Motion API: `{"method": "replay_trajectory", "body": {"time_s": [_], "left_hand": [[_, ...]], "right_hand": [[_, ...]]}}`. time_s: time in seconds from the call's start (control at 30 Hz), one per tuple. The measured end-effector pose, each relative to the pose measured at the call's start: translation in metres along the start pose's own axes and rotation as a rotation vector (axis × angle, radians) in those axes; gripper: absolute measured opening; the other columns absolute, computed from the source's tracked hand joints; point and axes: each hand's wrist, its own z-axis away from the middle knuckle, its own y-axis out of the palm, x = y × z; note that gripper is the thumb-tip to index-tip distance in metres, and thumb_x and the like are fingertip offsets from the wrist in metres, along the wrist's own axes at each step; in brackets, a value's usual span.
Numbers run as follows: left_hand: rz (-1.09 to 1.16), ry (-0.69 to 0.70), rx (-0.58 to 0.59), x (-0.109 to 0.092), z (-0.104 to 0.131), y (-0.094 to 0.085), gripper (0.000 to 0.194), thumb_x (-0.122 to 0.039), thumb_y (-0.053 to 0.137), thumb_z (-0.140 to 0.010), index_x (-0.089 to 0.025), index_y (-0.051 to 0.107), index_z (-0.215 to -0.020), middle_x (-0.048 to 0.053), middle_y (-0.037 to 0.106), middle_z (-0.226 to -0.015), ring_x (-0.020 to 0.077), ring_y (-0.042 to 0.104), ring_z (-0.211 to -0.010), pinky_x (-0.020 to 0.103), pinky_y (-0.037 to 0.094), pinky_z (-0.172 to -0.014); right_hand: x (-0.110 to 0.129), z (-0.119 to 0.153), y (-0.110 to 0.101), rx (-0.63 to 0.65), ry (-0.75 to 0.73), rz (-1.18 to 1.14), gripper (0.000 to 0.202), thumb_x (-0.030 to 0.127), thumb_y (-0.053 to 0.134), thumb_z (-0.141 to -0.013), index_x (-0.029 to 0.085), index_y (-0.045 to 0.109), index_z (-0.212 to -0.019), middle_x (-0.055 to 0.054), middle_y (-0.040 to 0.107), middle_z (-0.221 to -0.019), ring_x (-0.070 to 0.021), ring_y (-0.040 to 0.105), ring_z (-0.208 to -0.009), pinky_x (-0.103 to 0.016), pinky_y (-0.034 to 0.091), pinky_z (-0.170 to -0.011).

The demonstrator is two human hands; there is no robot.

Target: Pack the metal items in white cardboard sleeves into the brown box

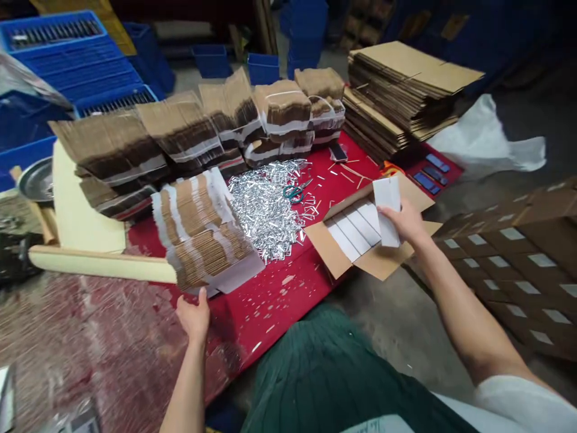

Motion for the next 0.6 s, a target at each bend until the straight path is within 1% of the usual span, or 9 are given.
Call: {"method": "replay_trajectory", "body": {"time_s": [0.03, 0.07, 0.1, 0.17, 0.23, 0.3, 0.33, 0.47, 0.6], "left_hand": [[-0.027, -0.03, 0.0, -0.008, -0.003, 0.002, 0.069, -0.06, 0.044, -0.077, -0.003, 0.05, -0.117, 0.022, 0.058, -0.111, 0.0359, 0.054, -0.107, 0.047, 0.043, -0.091], [-0.049, -0.063, 0.011, -0.016, -0.004, 0.003, 0.068, -0.061, 0.042, -0.077, -0.004, 0.052, -0.113, 0.022, 0.059, -0.109, 0.0369, 0.055, -0.105, 0.047, 0.043, -0.09], [-0.07, -0.099, 0.027, -0.021, -0.005, 0.004, 0.067, -0.062, 0.04, -0.078, -0.004, 0.054, -0.11, 0.023, 0.06, -0.108, 0.0377, 0.056, -0.103, 0.048, 0.044, -0.088], [-0.105, -0.157, 0.061, -0.027, -0.006, 0.005, 0.065, -0.061, 0.039, -0.079, -0.005, 0.055, -0.108, 0.023, 0.061, -0.106, 0.0385, 0.057, -0.102, 0.048, 0.044, -0.088], [-0.125, -0.185, 0.085, -0.027, -0.007, 0.005, 0.062, -0.06, 0.039, -0.079, -0.007, 0.055, -0.106, 0.023, 0.062, -0.104, 0.0384, 0.058, -0.102, 0.047, 0.044, -0.088], [-0.136, -0.194, 0.085, -0.024, -0.008, 0.004, 0.059, -0.06, 0.039, -0.079, -0.009, 0.056, -0.104, 0.022, 0.063, -0.103, 0.0379, 0.059, -0.101, 0.047, 0.044, -0.088], [-0.138, -0.193, 0.08, -0.022, -0.009, 0.004, 0.059, -0.061, 0.04, -0.078, -0.01, 0.056, -0.103, 0.022, 0.063, -0.103, 0.0376, 0.059, -0.1, 0.047, 0.045, -0.088], [-0.104, -0.179, 0.052, -0.021, -0.008, 0.004, 0.059, -0.06, 0.045, -0.077, -0.01, 0.054, -0.108, 0.019, 0.064, -0.104, 0.0356, 0.059, -0.102, 0.046, 0.045, -0.089], [-0.051, -0.172, 0.005, -0.024, -0.005, 0.006, 0.059, -0.055, 0.045, -0.079, -0.008, 0.05, -0.115, 0.02, 0.062, -0.11, 0.0342, 0.058, -0.105, 0.044, 0.045, -0.09]], "right_hand": [[-0.017, -0.021, -0.005, -0.072, 0.043, 0.128, 0.067, 0.064, 0.047, -0.077, 0.009, 0.051, -0.115, -0.018, 0.059, -0.104, -0.0294, 0.056, -0.093, -0.037, 0.044, -0.074], [-0.032, -0.041, -0.003, -0.112, 0.067, 0.237, 0.07, 0.065, 0.05, -0.074, 0.007, 0.052, -0.114, -0.02, 0.058, -0.105, -0.032, 0.055, -0.097, -0.039, 0.044, -0.076], [-0.044, -0.058, 0.004, -0.119, 0.075, 0.326, 0.072, 0.066, 0.051, -0.073, 0.005, 0.052, -0.112, -0.023, 0.057, -0.106, -0.0338, 0.054, -0.099, -0.04, 0.043, -0.077], [-0.059, -0.085, 0.027, -0.046, 0.062, 0.452, 0.072, 0.067, 0.051, -0.074, 0.004, 0.054, -0.107, -0.025, 0.057, -0.104, -0.0347, 0.054, -0.099, -0.041, 0.042, -0.078], [-0.065, -0.102, 0.05, 0.092, 0.031, 0.509, 0.068, 0.066, 0.051, -0.075, 0.004, 0.056, -0.102, -0.024, 0.059, -0.099, -0.0336, 0.056, -0.096, -0.04, 0.041, -0.078], [-0.067, -0.111, 0.065, 0.169, -0.002, 0.535, 0.065, 0.064, 0.05, -0.077, 0.004, 0.056, -0.102, -0.022, 0.06, -0.096, -0.0325, 0.057, -0.094, -0.04, 0.041, -0.079], [-0.068, -0.113, 0.069, 0.166, -0.016, 0.54, 0.065, 0.064, 0.05, -0.077, 0.005, 0.055, -0.104, -0.022, 0.06, -0.097, -0.0322, 0.057, -0.095, -0.04, 0.04, -0.079], [-0.074, -0.109, 0.078, 0.055, -0.059, 0.552, 0.064, 0.063, 0.042, -0.083, 0.006, 0.051, -0.108, -0.023, 0.057, -0.105, -0.033, 0.053, -0.099, -0.042, 0.038, -0.082], [-0.079, -0.107, 0.081, 0.036, -0.165, 0.591, 0.055, 0.056, 0.035, -0.089, 0.007, 0.052, -0.106, -0.023, 0.056, -0.106, -0.0335, 0.051, -0.101, -0.044, 0.036, -0.083]]}}
